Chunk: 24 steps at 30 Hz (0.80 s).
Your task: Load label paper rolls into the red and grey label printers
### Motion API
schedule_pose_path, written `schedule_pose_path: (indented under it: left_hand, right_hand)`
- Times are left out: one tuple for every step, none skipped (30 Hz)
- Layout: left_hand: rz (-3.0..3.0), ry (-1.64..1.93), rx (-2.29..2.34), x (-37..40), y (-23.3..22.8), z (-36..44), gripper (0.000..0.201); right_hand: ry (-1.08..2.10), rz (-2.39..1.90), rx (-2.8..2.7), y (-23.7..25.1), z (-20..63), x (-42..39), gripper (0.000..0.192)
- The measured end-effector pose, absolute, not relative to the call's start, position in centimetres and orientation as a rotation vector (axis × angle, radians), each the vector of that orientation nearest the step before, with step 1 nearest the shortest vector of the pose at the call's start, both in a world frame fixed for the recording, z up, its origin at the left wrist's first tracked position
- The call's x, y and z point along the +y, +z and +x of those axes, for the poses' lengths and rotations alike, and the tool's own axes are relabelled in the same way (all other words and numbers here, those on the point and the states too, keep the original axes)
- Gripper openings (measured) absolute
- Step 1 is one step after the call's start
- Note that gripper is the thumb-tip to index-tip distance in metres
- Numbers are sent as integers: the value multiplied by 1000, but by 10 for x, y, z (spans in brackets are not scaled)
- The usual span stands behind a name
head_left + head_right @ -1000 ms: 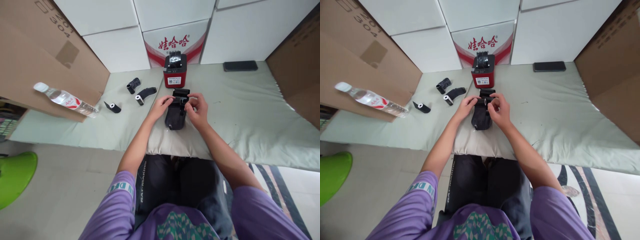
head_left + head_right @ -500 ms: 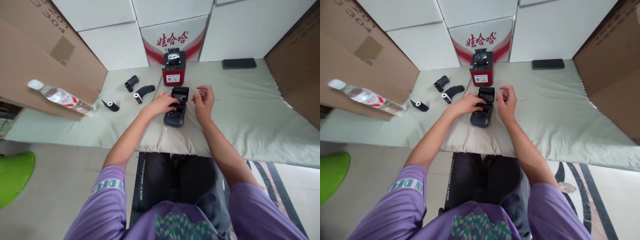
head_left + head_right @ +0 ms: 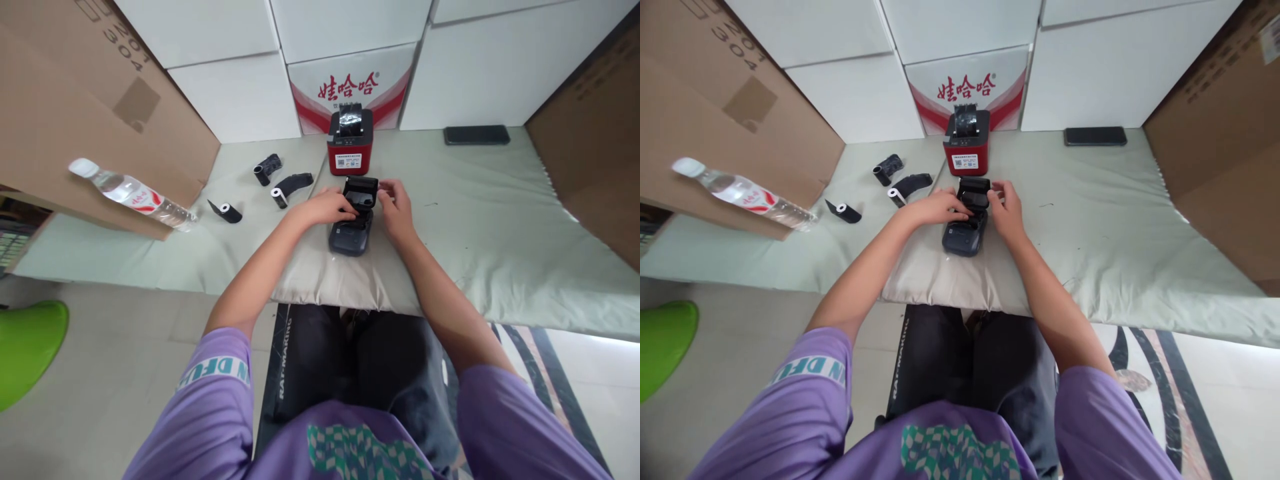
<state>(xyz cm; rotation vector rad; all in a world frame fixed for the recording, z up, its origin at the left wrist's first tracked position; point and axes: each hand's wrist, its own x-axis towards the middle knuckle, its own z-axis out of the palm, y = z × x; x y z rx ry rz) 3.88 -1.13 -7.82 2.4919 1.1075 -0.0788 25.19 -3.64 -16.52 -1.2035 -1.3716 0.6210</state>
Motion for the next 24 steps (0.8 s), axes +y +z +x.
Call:
schedule_pose_path:
  left_hand:
    - [2465, 24, 1109, -12, -82, 33, 32]
    - [2430, 147, 1115, -13, -85, 27, 31]
    - [2384, 275, 1122, -17, -89, 22, 31]
    - [2335, 392, 1120, -22, -93, 16, 32]
    - [2293, 484, 1101, -28, -97, 11, 33]
    - [2271, 550, 1070, -36, -101, 6, 34]
    - [2276, 597, 1034, -44, -105, 3, 34]
    - [2310, 632, 999, -53, -109, 0, 35]
    - [2359, 668, 975, -62, -114, -2, 33]
    - [2411, 712, 975, -69, -119, -3, 30]
    - [2458, 764, 1001, -76, -123, -4, 27]
    - [2493, 816, 1040, -81, -127, -4, 26]
    - [2515, 859, 1080, -85, -130, -4, 28]
    - [2526, 891, 1112, -87, -131, -4, 30]
    - [2527, 912, 1131, -88, -132, -3, 32]
    - [2517, 926, 1134, -88, -132, -3, 33]
    - [2494, 942, 1123, -87, -132, -2, 35]
    - [2451, 968, 1116, -85, -131, -1, 39]
    - [2380, 1016, 1128, -83, -131, 1, 45]
    - [2282, 1075, 1162, -79, -132, 3, 50]
    - [2165, 1123, 1214, -75, -133, 6, 54]
    - [2043, 1139, 1272, -69, -136, 8, 55]
    - [1932, 1111, 1318, -63, -140, 12, 54]
    - [1849, 1034, 1336, -57, -145, 14, 54]
  right_hand:
    - [672, -1190, -1396, -165, 251, -36, 62]
    - [713, -1173, -1412, -164, 251, -37, 63]
    - [738, -1159, -1425, -162, 250, -38, 62]
    - [751, -1151, -1436, -160, 250, -39, 60]
    - [755, -1149, -1446, -158, 249, -41, 58]
    - [757, -1149, -1462, -156, 249, -43, 55]
    - [764, -1148, -1483, -154, 248, -44, 52]
    - [779, -1148, -1511, -153, 247, -46, 48]
    - [797, -1149, -1546, -153, 246, -48, 42]
    - [814, -1148, -1592, -153, 245, -49, 36]
    - [829, -1143, -1647, -153, 244, -50, 33]
    - [844, -1132, -1705, -154, 243, -51, 32]
    - [857, -1117, -1760, -155, 243, -51, 34]
    - [871, -1102, -1807, -156, 243, -51, 36]
    - [884, -1090, -1842, -157, 243, -51, 38]
    - [896, -1081, -1866, -158, 244, -51, 39]
    - [905, -1075, -1882, -158, 245, -50, 40]
    - [910, -1071, -1897, -158, 245, -50, 40]
    - [912, -1070, -1910, -158, 246, -49, 41]
    - [912, -1074, -1921, -158, 247, -49, 41]
    - [910, -1082, -1933, -158, 247, -48, 40]
    - [906, -1093, -1941, -157, 247, -48, 40]
    - [902, -1104, -1946, -157, 247, -48, 39]
    - [900, -1113, -1948, -157, 247, -49, 39]
